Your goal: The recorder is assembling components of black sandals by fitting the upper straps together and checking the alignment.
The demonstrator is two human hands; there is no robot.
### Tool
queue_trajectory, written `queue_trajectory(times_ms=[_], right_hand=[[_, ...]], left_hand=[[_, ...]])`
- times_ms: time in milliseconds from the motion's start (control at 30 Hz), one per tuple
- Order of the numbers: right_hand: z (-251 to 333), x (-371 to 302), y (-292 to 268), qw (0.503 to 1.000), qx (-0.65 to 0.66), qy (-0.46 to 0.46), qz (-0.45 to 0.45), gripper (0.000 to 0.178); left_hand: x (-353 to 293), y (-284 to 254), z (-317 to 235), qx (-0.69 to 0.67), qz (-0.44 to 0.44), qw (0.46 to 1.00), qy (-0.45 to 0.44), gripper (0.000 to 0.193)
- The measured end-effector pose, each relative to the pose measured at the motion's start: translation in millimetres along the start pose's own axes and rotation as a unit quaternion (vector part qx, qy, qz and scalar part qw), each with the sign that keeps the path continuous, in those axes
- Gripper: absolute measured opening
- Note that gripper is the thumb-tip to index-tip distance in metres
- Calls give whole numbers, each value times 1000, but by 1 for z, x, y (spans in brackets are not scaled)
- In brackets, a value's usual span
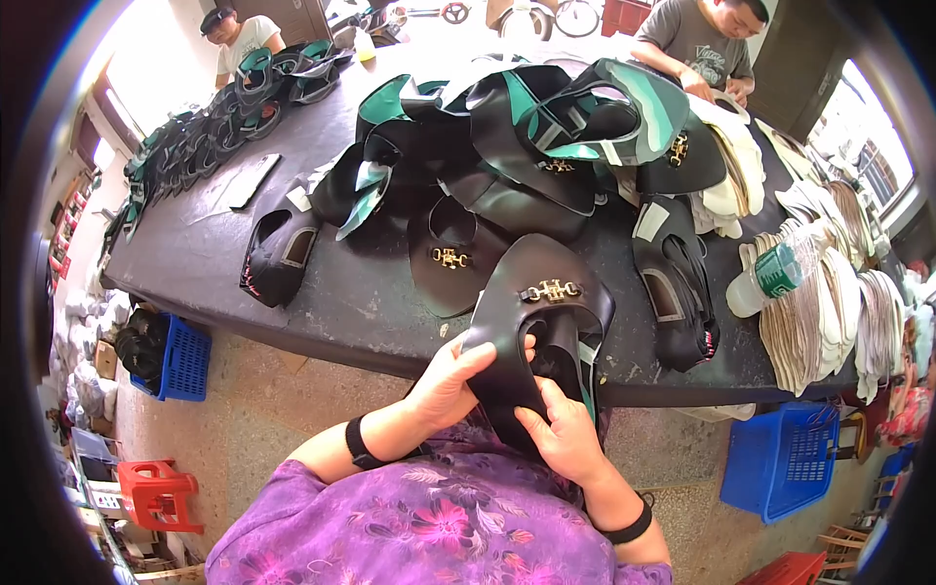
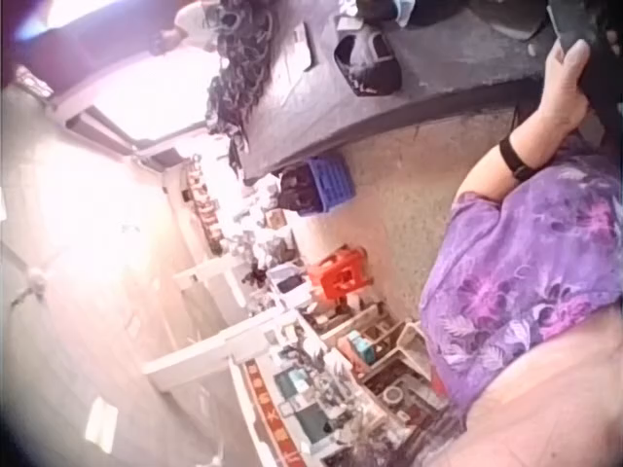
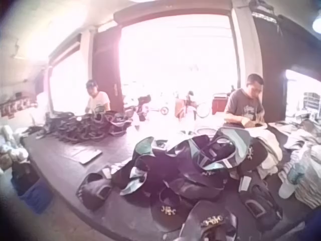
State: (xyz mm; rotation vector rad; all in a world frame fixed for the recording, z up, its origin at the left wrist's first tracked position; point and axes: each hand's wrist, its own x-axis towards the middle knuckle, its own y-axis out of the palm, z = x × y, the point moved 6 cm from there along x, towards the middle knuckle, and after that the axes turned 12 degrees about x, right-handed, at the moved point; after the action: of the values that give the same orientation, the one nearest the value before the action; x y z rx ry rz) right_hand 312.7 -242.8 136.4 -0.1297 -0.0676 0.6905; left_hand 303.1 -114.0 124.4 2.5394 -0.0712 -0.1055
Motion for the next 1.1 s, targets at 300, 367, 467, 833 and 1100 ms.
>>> queue_trajectory(times_ms=[300, 367, 467, 833, 1100], right_hand=[[3, -1, 0, 1000, -18, -7, 20, 32], [3, 0, 2, 999, -26, -4, 23, 32], [6, 1, 4, 998, -48, -42, 7, 29], [5, 5, 9, 992, -112, 10, 51, 26], [50, -18, -59, 986, 79, -146, -18, 56]], left_hand=[[6, -4, 2, 36, -48, 998, 36, 31], [7, -4, 1, 42, -58, 997, 42, 29], [8, -6, 1, 42, -69, 996, 44, 28], [18, -5, -11, 33, -20, 999, 29, 31], [29, -1, -51, 85, 101, 990, 48, 36]])
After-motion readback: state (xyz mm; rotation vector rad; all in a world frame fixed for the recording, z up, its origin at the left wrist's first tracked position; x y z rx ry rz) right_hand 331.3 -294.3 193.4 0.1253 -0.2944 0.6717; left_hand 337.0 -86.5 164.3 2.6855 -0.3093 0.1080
